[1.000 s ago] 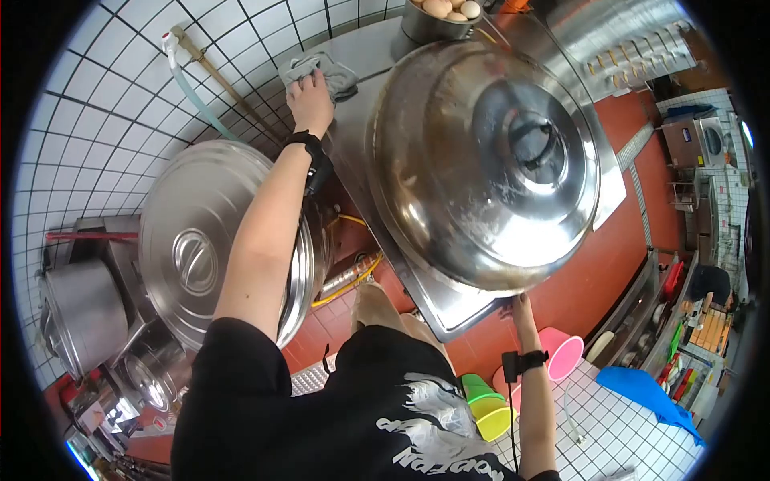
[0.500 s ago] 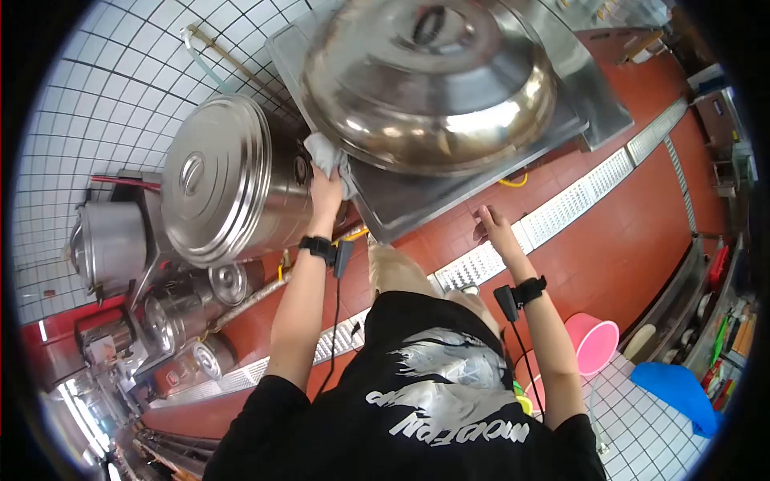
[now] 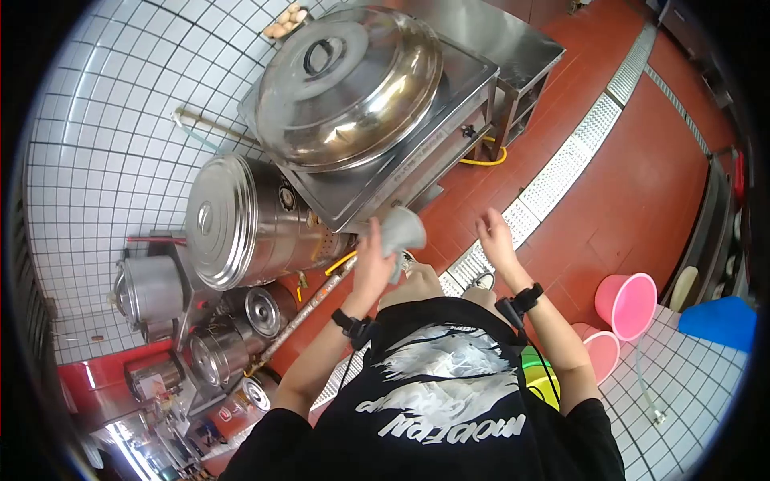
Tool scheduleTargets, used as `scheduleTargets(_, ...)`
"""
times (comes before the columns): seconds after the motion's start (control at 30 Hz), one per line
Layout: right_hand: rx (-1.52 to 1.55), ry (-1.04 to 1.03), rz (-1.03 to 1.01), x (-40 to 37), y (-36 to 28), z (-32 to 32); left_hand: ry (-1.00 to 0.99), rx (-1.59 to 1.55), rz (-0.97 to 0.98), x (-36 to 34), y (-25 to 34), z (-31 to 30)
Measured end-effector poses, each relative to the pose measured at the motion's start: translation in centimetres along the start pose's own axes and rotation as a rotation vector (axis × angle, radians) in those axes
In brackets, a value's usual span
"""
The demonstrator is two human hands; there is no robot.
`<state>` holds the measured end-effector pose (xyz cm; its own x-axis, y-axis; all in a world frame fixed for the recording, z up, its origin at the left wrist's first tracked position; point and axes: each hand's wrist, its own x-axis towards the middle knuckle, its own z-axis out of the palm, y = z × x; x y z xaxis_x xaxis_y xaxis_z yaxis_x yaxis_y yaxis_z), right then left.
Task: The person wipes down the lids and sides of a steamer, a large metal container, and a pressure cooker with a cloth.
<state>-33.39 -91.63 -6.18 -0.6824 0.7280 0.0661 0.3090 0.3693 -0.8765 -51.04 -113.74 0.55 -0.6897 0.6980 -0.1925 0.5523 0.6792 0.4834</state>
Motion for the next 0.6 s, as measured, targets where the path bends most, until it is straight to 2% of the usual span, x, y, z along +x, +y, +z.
scheduleTargets(0.03,0.003,0.036,-0.147,0.1,-3.5,-1.0,0.039,0.035,0.21,0.4,1.3,0.3)
scheduleTargets(0.07,0.004,0.07,-0.296,0.3,-6.6,-2.0,0.041,0.041,0.217,1.1,2.5,0.4)
scheduleTargets(0.13,0.111,-0.064,-0.475,0.9,-9.5,-2.5,-0.051,0.073,0.417,2.8,4.9,-0.2)
scheduleTargets(0.2,0.084,-0.085,-0.508,1.1,-8.5,-0.5,-0.087,0.045,0.475,4.0,6.9,-1.3)
scheduleTargets(0.27,0.166,-0.117,-0.35,1.1,-7.4,1.8,-0.067,-0.113,0.508,4.9,8.1,-2.2)
scheduleTargets(0.3,0.46,-0.244,-0.173,1.2,-7.0,2.4,-0.09,-0.129,0.455,5.1,8.8,-3.2)
scheduleTargets(0.33,0.456,-0.23,-0.167,0.9,-6.6,2.9,-0.1,-0.13,0.467,5.4,8.5,-3.6)
scheduleTargets(0.4,0.832,-0.329,0.119,0.4,-9.1,2.5,-0.225,-0.34,0.469,6.2,7.4,-4.2)
scheduleTargets(0.43,0.928,-0.31,0.191,0.1,-9.7,3.1,-0.35,-0.472,0.376,6.3,6.5,-4.7)
scheduleTargets(0.47,0.922,-0.289,0.201,0.2,-9.1,4.5,-0.37,-0.477,0.388,6.7,4.5,-4.8)
scheduleTargets(0.53,0.937,-0.404,0.456,0.1,-6.8,8.3,-0.538,-0.752,0.26,8.3,-0.9,-5.2)
scheduleTargets(0.57,0.804,-0.309,0.539,0.1,-6.5,10.3,-0.419,-0.52,0.378,9.1,-3.3,-6.7)
scheduleTargets(0.6,0.812,-0.269,0.571,0.5,-6.7,11.6,-0.292,-0.248,0.466,9.7,-5.1,-8.7)
